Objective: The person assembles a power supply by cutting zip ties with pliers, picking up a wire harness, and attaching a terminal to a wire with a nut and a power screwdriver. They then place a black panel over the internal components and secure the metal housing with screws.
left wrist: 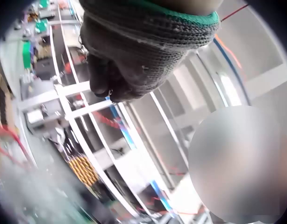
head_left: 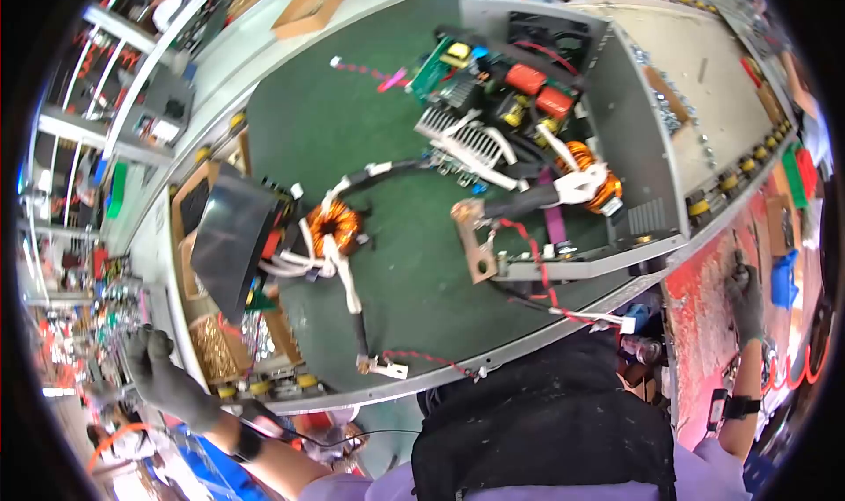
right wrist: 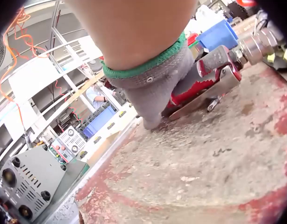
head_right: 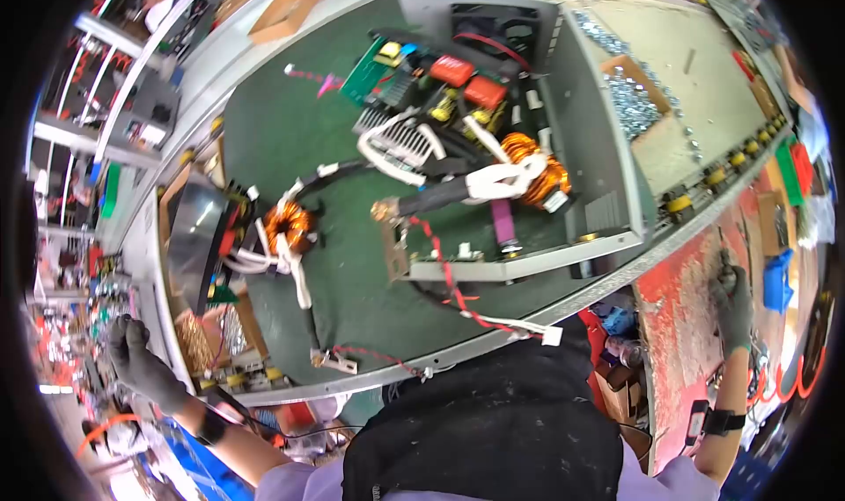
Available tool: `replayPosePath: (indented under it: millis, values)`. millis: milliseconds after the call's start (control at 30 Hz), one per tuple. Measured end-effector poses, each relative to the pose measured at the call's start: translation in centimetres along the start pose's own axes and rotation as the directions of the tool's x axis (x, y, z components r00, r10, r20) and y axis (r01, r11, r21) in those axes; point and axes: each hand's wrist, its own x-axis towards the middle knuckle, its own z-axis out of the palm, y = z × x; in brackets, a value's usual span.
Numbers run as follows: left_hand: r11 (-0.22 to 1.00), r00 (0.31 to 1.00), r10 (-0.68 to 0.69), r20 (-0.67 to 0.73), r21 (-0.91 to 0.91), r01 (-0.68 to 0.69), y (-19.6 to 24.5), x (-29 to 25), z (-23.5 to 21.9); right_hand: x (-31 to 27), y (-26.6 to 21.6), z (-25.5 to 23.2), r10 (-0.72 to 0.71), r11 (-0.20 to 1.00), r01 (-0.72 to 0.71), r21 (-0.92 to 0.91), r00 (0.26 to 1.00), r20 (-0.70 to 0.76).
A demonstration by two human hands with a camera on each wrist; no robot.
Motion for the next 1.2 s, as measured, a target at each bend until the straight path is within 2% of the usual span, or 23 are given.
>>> replayPosePath:
  millis: [33,67,100,133,167,200,233,300,333,367,433,500,567,633,767,833,900,933,967,1000,1033,1100,1200]
  values:
    - [0.997,0.997,0.079,0.021,-0.028,-0.079,3.5,-3.2,1.0,0.2,0.3,0.1,-0.025,0.994,0.025,0.111,1.000,0.004]
    - [0.964,0.951,0.255,0.172,0.032,-0.264,5.8,-5.6,2.0,0.4,0.9,0.1,-0.044,0.975,0.042,0.218,0.999,0.004]
    - [0.895,0.854,0.402,0.331,0.056,-0.443,7.6,-8.0,3.3,0.8,2.4,0.1,-0.057,0.974,0.051,0.219,0.998,0.019]
    - [0.943,0.872,0.328,0.363,-0.077,-0.322,9.3,-11.2,5.8,1.2,3.8,0.0,-0.098,0.954,0.069,0.293,0.992,0.085]
    - [0.951,0.814,0.293,0.502,-0.067,-0.302,10.3,-13.2,7.5,1.5,4.9,-0.2,-0.139,0.928,0.077,0.365,0.979,0.148]
    - [0.926,0.712,0.354,0.606,-0.118,-0.359,10.3,-14.5,9.8,0.2,2.0,-1.1,-0.111,0.985,0.096,0.145,0.989,0.098]
    - [0.956,0.662,0.274,0.697,-0.121,-0.268,10.2,-16.0,11.5,-0.9,-0.8,-1.9,-0.111,0.985,0.096,0.145,0.988,0.104]
    - [0.975,0.599,0.200,0.775,-0.097,-0.201,9.3,-18.0,14.3,-2.4,-4.2,-2.9,0.208,0.973,-0.223,0.057,0.959,0.190]
    - [0.956,0.536,0.238,0.810,-0.097,-0.278,8.5,-18.7,15.3,-2.7,-3.4,-2.5,0.216,0.971,-0.231,0.056,0.957,0.191]
    - [0.930,0.468,0.271,0.841,-0.102,-0.354,8.1,-19.1,15.9,-2.9,-2.2,-1.8,0.105,0.982,-0.127,0.138,0.982,0.158]
    - [0.912,0.479,0.302,0.824,-0.103,-0.398,7.9,-19.1,16.3,-3.4,-2.4,-1.6,-0.009,0.977,-0.017,0.215,0.993,0.117]
    - [0.892,0.489,0.320,0.811,-0.085,-0.443,7.4,-18.9,16.0,-5.6,-7.1,-2.0,-0.132,0.916,0.069,0.395,0.982,0.134]
    - [0.972,0.599,0.168,0.783,-0.031,-0.233,6.8,-18.7,15.6,-7.3,-9.1,-2.1,-0.197,0.884,0.039,0.466,0.935,0.295]
    - [0.988,0.631,0.131,0.764,-0.051,-0.143,6.8,-18.7,15.4,-8.3,-16.5,-2.4,-0.312,0.853,-0.008,0.522,0.795,0.521]
    - [0.995,0.675,-0.026,0.737,-0.049,0.091,6.8,-18.8,14.8,-9.9,-26.1,0.1,-0.614,0.788,0.430,0.441,0.605,0.506]
    - [0.985,0.673,-0.077,0.736,-0.050,0.167,6.9,-18.7,14.2,-10.5,-29.4,1.5,-0.672,0.739,0.467,0.486,0.560,0.484]
    - [0.727,0.495,-0.298,0.816,-0.142,0.672,7.6,-18.6,13.7,-11.1,-31.8,3.1,-0.730,0.683,0.503,0.530,0.509,0.457]
    - [0.526,0.457,-0.209,0.865,-0.295,0.798,7.2,-19.1,13.6,-11.4,-32.8,3.9,-0.782,0.614,0.544,0.571,0.517,0.348]
    - [0.527,0.461,-0.212,0.862,-0.296,0.797,7.3,-19.3,13.5,-11.6,-33.4,4.3,-0.821,0.542,0.585,0.603,0.521,0.234]
    - [0.376,0.408,-0.233,0.883,-0.305,0.875,7.5,-19.5,13.5,-11.7,-33.7,3.9,-0.752,0.657,0.525,0.541,0.510,0.418]
    - [0.213,0.353,-0.243,0.904,-0.305,0.928,7.8,-19.7,13.4,-11.7,-33.8,4.1,-0.753,0.656,0.528,0.540,0.508,0.419]
    - [0.174,0.341,-0.268,0.901,-0.303,0.937,8.3,-19.9,13.4,-11.5,-34.0,4.7,-0.794,0.607,0.578,0.545,0.459,0.398]
    - [0.126,0.360,-0.213,0.908,-0.340,0.932,8.4,-20.2,13.5,-11.6,-34.1,4.8,-0.783,0.621,0.594,0.511,0.463,0.415]
